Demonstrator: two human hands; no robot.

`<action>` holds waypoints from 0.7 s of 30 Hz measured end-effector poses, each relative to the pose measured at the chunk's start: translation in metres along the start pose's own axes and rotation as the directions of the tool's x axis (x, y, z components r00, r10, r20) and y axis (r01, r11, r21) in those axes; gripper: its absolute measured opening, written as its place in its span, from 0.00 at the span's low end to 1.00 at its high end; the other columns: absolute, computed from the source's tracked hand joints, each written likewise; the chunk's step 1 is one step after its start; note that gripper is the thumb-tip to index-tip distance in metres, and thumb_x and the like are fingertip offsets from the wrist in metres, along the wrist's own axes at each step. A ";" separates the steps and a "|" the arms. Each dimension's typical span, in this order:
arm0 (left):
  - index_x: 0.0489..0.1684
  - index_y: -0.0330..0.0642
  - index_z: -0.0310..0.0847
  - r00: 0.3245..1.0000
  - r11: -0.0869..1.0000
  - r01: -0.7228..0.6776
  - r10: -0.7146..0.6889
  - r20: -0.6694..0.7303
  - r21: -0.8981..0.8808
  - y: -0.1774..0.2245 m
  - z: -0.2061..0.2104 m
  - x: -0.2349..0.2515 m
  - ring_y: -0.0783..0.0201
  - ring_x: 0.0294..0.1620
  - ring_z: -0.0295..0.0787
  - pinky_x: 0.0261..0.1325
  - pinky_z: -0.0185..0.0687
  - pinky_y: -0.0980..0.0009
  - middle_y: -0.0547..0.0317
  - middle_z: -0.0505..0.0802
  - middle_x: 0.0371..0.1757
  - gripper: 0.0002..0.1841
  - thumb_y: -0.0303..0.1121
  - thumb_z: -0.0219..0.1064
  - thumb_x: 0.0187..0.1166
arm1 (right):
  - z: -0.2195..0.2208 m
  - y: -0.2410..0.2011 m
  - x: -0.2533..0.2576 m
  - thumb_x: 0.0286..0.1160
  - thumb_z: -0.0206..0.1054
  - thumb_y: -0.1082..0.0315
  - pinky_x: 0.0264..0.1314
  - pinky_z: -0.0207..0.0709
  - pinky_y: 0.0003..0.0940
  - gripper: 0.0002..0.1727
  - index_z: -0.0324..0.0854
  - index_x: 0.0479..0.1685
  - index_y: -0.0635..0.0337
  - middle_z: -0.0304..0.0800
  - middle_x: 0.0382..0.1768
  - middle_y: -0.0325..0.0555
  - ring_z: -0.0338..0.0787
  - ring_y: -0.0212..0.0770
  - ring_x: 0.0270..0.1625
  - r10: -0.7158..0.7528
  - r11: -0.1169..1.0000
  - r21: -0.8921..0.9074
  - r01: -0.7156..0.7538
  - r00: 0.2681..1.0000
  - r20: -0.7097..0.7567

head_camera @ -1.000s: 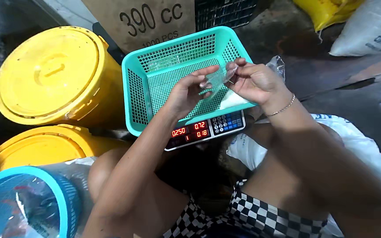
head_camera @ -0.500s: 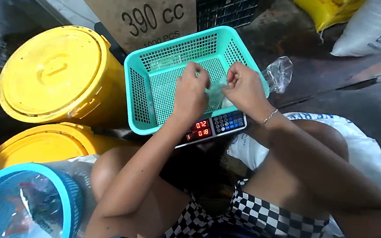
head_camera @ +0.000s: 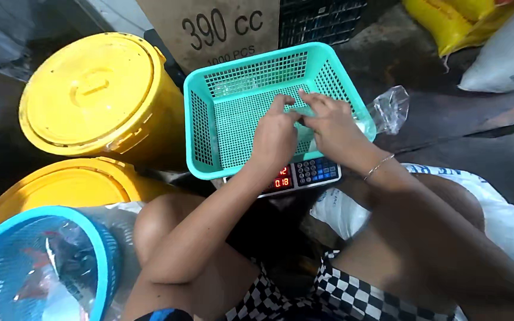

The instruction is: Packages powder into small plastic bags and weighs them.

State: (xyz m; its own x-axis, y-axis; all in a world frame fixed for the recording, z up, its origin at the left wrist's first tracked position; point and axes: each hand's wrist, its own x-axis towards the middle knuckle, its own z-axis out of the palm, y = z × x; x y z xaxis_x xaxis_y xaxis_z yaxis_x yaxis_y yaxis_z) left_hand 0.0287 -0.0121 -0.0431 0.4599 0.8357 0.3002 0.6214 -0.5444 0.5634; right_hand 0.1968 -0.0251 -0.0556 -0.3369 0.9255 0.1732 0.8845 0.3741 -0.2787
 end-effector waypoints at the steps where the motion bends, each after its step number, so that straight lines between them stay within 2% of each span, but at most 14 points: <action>1: 0.48 0.32 0.92 0.990 0.994 -0.100 0.103 -0.101 0.035 0.000 0.004 -0.001 0.53 0.47 0.91 0.49 0.90 0.62 0.40 0.83 0.72 0.13 0.13 0.67 0.70 | 0.002 -0.008 0.000 0.66 0.66 0.88 0.78 0.57 0.78 0.22 0.88 0.60 0.66 0.49 0.93 0.62 0.57 0.71 0.90 0.052 0.997 -0.055 -0.053 0.998 -0.021; 3: 0.42 0.30 0.92 0.883 0.940 -0.311 0.340 -0.325 0.137 -0.007 0.017 0.003 0.56 0.39 0.91 0.42 0.88 0.68 0.39 0.88 0.67 0.10 0.14 0.68 0.70 | 0.006 -0.017 0.001 0.68 0.65 0.86 0.81 0.56 0.77 0.22 0.83 0.65 0.73 0.39 0.95 0.65 0.52 0.70 0.93 0.101 0.987 -0.106 -0.117 0.984 -0.145; 4: 0.42 0.30 0.92 0.839 0.918 -0.361 0.398 -0.370 0.167 -0.009 0.020 0.004 0.55 0.40 0.91 0.41 0.87 0.69 0.39 0.90 0.65 0.09 0.14 0.68 0.70 | 0.006 -0.016 0.001 0.70 0.64 0.84 0.81 0.54 0.76 0.22 0.83 0.67 0.71 0.41 0.95 0.65 0.51 0.69 0.93 0.095 0.986 -0.117 -0.119 0.977 -0.193; 5: 0.43 0.30 0.92 0.848 0.921 -0.356 0.390 -0.358 0.160 -0.009 0.020 0.004 0.55 0.41 0.92 0.41 0.88 0.68 0.40 0.90 0.65 0.10 0.14 0.68 0.70 | 0.005 -0.014 0.002 0.71 0.63 0.85 0.80 0.53 0.78 0.20 0.85 0.62 0.70 0.49 0.93 0.64 0.54 0.69 0.92 0.086 0.987 -0.117 -0.112 0.974 -0.209; 7: 0.48 0.32 0.92 0.967 0.980 -0.194 0.200 -0.157 0.052 -0.003 0.010 0.000 0.53 0.46 0.92 0.46 0.90 0.62 0.41 0.86 0.71 0.13 0.14 0.67 0.71 | -0.001 -0.008 0.001 0.68 0.63 0.88 0.81 0.45 0.82 0.16 0.93 0.47 0.67 0.76 0.80 0.62 0.63 0.70 0.89 0.090 0.992 -0.073 -0.100 0.986 -0.138; 8: 0.50 0.32 0.92 0.995 0.996 -0.091 0.091 -0.040 -0.003 -0.001 0.004 -0.001 0.54 0.47 0.92 0.47 0.90 0.60 0.42 0.84 0.73 0.13 0.15 0.67 0.71 | -0.002 -0.004 0.000 0.68 0.63 0.88 0.82 0.42 0.83 0.16 0.94 0.43 0.64 0.83 0.74 0.61 0.65 0.69 0.87 0.100 0.993 -0.062 -0.105 0.992 -0.074; 10: 0.51 0.34 0.91 0.994 0.998 0.024 -0.018 0.104 -0.064 -0.001 -0.002 0.000 0.58 0.40 0.88 0.43 0.88 0.60 0.44 0.83 0.71 0.13 0.17 0.67 0.72 | -0.001 -0.001 -0.002 0.70 0.63 0.87 0.81 0.41 0.84 0.17 0.95 0.47 0.62 0.81 0.76 0.61 0.63 0.70 0.88 0.114 0.992 -0.057 -0.113 0.993 0.013; 12: 0.53 0.36 0.91 0.988 0.997 0.050 -0.040 0.152 -0.066 -0.001 -0.004 0.003 0.60 0.35 0.86 0.37 0.86 0.63 0.46 0.83 0.70 0.14 0.18 0.67 0.72 | -0.002 -0.001 -0.003 0.75 0.61 0.82 0.82 0.40 0.82 0.20 0.92 0.60 0.59 0.69 0.86 0.61 0.55 0.69 0.92 0.129 0.990 -0.073 -0.123 0.987 0.094; 13: 0.53 0.36 0.91 0.985 0.996 0.062 -0.050 0.168 -0.064 -0.002 -0.003 0.006 0.61 0.35 0.86 0.38 0.86 0.64 0.46 0.84 0.69 0.14 0.18 0.67 0.72 | -0.003 0.000 -0.003 0.76 0.61 0.80 0.83 0.40 0.82 0.18 0.92 0.58 0.60 0.69 0.85 0.62 0.55 0.69 0.92 0.126 0.991 -0.054 -0.120 0.985 0.121; 15: 0.53 0.35 0.91 0.981 0.995 0.069 -0.054 0.188 -0.074 -0.006 0.002 0.013 0.61 0.39 0.87 0.42 0.86 0.65 0.45 0.86 0.66 0.14 0.18 0.67 0.72 | -0.007 0.006 -0.008 0.78 0.61 0.77 0.82 0.44 0.81 0.15 0.95 0.48 0.57 0.81 0.75 0.61 0.64 0.68 0.88 0.067 0.996 0.052 -0.076 0.986 0.151; 16: 0.52 0.34 0.91 0.979 0.994 0.055 -0.037 0.199 -0.089 -0.010 0.003 0.014 0.58 0.41 0.88 0.44 0.86 0.63 0.44 0.88 0.63 0.14 0.18 0.67 0.71 | -0.014 0.011 -0.012 0.78 0.61 0.76 0.81 0.48 0.80 0.16 0.96 0.48 0.54 0.84 0.73 0.60 0.68 0.67 0.85 0.014 0.991 0.127 -0.034 0.988 0.154; 17: 0.52 0.33 0.90 0.973 0.992 0.040 -0.012 0.230 -0.118 -0.013 0.002 0.016 0.55 0.44 0.89 0.46 0.86 0.59 0.42 0.89 0.61 0.14 0.18 0.67 0.71 | -0.030 0.015 -0.017 0.82 0.59 0.76 0.82 0.51 0.75 0.17 0.95 0.53 0.51 0.82 0.75 0.59 0.70 0.64 0.85 -0.019 0.977 0.211 -0.018 0.985 0.173; 19: 0.52 0.34 0.90 0.956 0.982 0.048 0.008 0.292 -0.182 -0.018 -0.003 0.019 0.53 0.47 0.90 0.49 0.87 0.55 0.42 0.90 0.60 0.13 0.20 0.68 0.72 | -0.073 0.027 -0.034 0.87 0.55 0.73 0.83 0.66 0.56 0.19 0.91 0.63 0.53 0.80 0.77 0.54 0.77 0.52 0.82 -0.026 0.945 0.326 -0.017 0.992 0.127; 21: 0.52 0.33 0.90 0.947 0.975 0.091 -0.022 0.321 -0.202 -0.019 -0.005 0.018 0.53 0.44 0.89 0.46 0.86 0.54 0.41 0.90 0.59 0.12 0.24 0.74 0.72 | -0.106 0.047 -0.066 0.89 0.52 0.67 0.76 0.78 0.34 0.19 0.88 0.62 0.60 0.88 0.68 0.48 0.86 0.35 0.70 0.060 0.934 0.354 -0.039 0.997 -0.049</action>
State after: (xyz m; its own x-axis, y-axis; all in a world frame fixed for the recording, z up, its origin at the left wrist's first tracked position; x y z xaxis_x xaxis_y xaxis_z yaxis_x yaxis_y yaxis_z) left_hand 0.0223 0.0136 -0.0441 0.6252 0.7801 0.0249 0.5195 -0.4397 0.7326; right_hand 0.2950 -0.0743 0.0200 -0.2668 0.9424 0.2019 0.7256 0.3343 -0.6014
